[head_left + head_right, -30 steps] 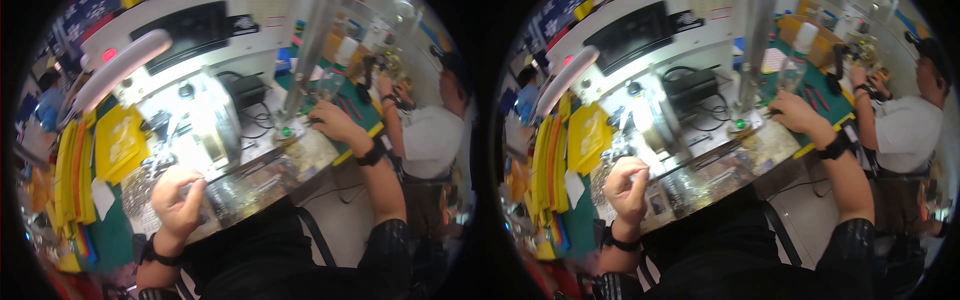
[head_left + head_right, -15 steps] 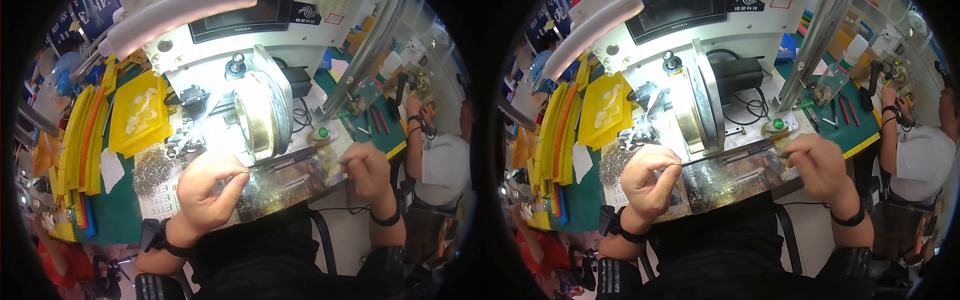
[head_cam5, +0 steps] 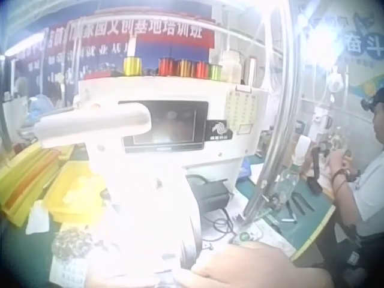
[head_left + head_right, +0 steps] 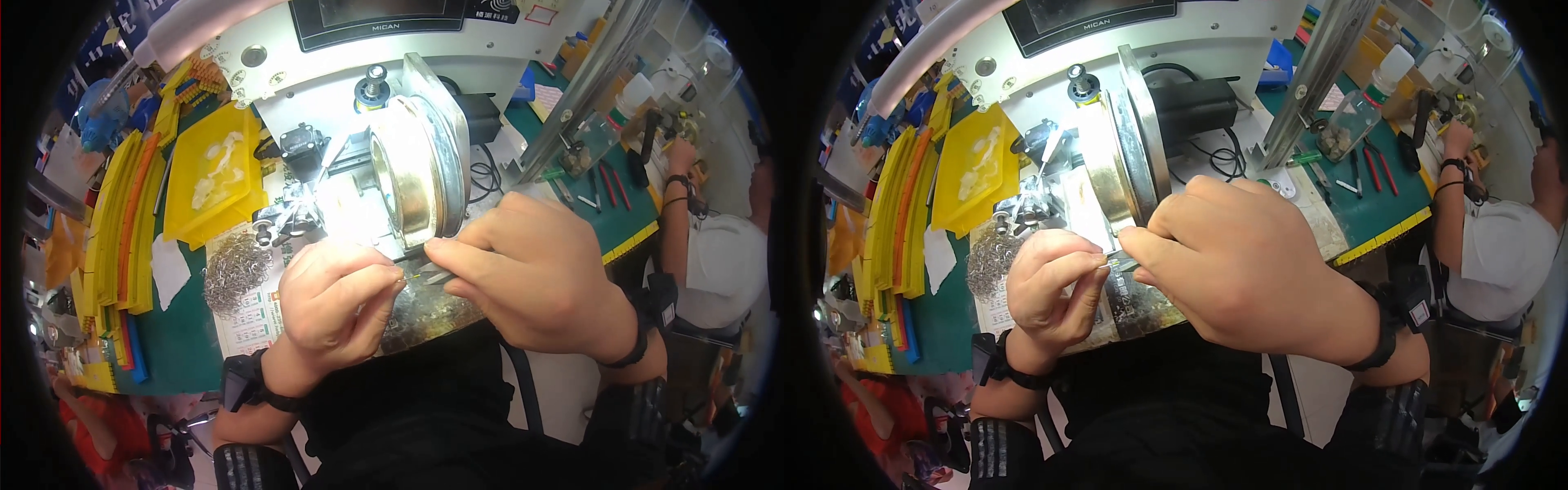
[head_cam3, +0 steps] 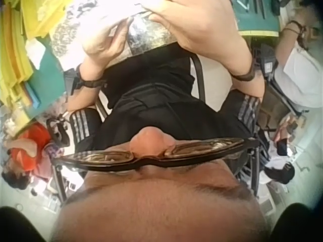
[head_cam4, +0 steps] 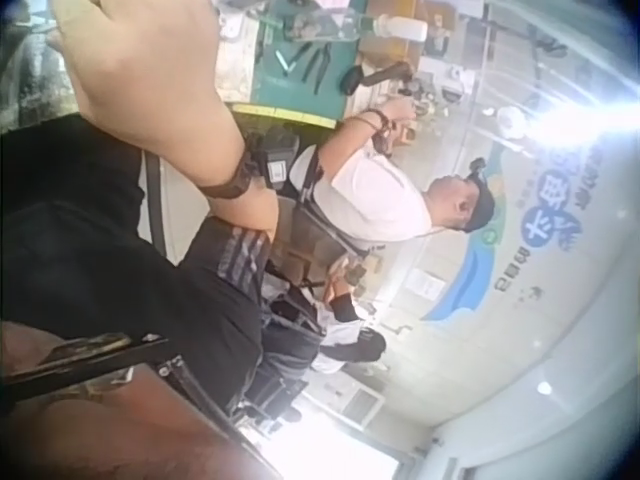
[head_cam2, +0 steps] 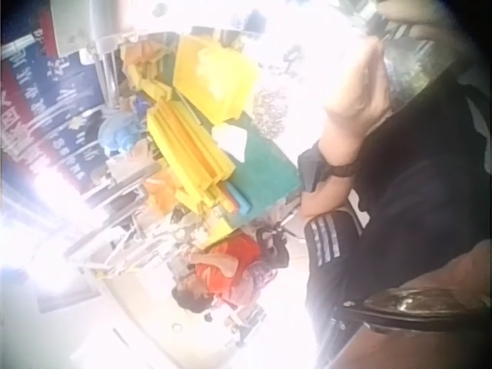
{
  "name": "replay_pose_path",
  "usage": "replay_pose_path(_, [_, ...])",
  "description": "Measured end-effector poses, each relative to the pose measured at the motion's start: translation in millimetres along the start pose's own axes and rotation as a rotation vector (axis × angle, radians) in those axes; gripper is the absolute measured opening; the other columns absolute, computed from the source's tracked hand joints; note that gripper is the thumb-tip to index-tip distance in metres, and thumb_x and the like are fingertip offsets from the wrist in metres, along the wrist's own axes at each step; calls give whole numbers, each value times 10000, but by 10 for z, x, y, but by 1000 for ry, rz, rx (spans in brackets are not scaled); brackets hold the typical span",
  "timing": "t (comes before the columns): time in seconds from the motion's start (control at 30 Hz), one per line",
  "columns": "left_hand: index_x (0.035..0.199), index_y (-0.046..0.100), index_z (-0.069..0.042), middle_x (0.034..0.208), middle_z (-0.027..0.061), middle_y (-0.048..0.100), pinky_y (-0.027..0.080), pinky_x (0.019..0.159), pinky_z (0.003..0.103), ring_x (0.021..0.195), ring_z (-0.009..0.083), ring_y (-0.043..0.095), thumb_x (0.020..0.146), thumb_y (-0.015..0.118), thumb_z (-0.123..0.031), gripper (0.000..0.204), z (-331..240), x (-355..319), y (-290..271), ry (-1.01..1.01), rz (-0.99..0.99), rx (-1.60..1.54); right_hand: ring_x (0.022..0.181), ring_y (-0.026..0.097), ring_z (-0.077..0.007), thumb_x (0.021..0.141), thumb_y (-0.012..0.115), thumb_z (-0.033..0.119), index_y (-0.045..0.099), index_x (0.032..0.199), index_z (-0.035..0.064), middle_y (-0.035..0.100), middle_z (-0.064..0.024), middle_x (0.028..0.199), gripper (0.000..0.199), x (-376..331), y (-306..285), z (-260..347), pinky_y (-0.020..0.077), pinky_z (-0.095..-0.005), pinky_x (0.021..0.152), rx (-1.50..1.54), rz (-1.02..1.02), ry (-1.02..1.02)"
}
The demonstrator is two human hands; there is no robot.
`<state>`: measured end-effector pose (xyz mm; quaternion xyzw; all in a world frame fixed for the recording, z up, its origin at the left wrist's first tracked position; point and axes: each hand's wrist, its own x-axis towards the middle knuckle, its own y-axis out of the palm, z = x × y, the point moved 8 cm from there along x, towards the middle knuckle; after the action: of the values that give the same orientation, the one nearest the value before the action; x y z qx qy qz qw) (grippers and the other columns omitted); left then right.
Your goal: Assembling and gluing small components using tweezers at a fabrication workbench.
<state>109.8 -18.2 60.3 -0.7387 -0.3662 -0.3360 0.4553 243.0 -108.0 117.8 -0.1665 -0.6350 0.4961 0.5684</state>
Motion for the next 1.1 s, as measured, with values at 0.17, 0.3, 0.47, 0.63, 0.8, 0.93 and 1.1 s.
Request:
replay_pose_path(0.17, [951, 704, -61, 894, 73, 701, 481, 627, 345, 733, 249, 670, 744, 800, 4, 237, -7, -5, 1, 11, -2, 14, 706, 587, -243, 742, 805, 116, 732, 1076, 68, 651, -50, 849, 345, 23, 62, -9, 431, -359, 587, -28, 28, -1])
replay_pose_path(0.3, [951, 707, -60, 894, 71, 700, 478, 624, 345, 732, 248, 669, 735, 799, 7, 244, -8, -3, 7, 21, -3, 21, 719, 573, -221, 762, 778, 139, 710, 1000, 82, 595, -26, 811, 254, 34, 98, -11, 422, -348, 608, -59, 23, -8])
replay_pose_path(0.47, [950, 707, -61, 894, 69, 699, 474, 624, 346, 733, 248, 667, 735, 798, 7, 243, -9, -3, 3, 27, -6, 27, 726, 547, -203, 778, 745, 156, 680, 932, 98, 526, -9, 771, 177, 37, 107, -16, 407, -343, 621, -86, 25, -18])
replay_pose_path(0.63, [955, 704, -61, 899, 71, 698, 477, 633, 346, 737, 249, 666, 738, 800, 6, 246, -5, -7, 6, 25, 6, 26, 692, 587, -235, 761, 798, 119, 738, 991, 82, 644, -35, 820, 241, 38, 107, -26, 406, -360, 588, -43, 51, -2])
replay_pose_path(0.8, [958, 701, -56, 905, 78, 700, 481, 640, 345, 742, 250, 667, 757, 799, 7, 233, 16, -13, 7, -13, 7, -19, 716, 550, -211, 780, 717, 125, 687, 920, 103, 527, -12, 766, 145, 41, 117, -18, 413, -349, 613, -73, 24, -22])
replay_pose_path(0.93, [964, 696, -50, 905, 88, 703, 494, 657, 343, 748, 253, 671, 771, 799, 17, 229, 38, -15, 9, -56, 8, -88, 705, 554, -213, 777, 722, 118, 688, 906, 104, 531, -12, 757, 134, 32, 142, -36, 422, -349, 600, -51, 5, -29])
replay_pose_path(1.1, [974, 690, -49, 899, 91, 703, 502, 671, 348, 752, 259, 674, 780, 797, 27, 234, 55, -11, -11, -88, 1, -115, 715, 585, -218, 778, 756, 114, 709, 947, 99, 594, -14, 791, 176, 45, 96, -85, 446, -352, 601, 9, -87, -11])
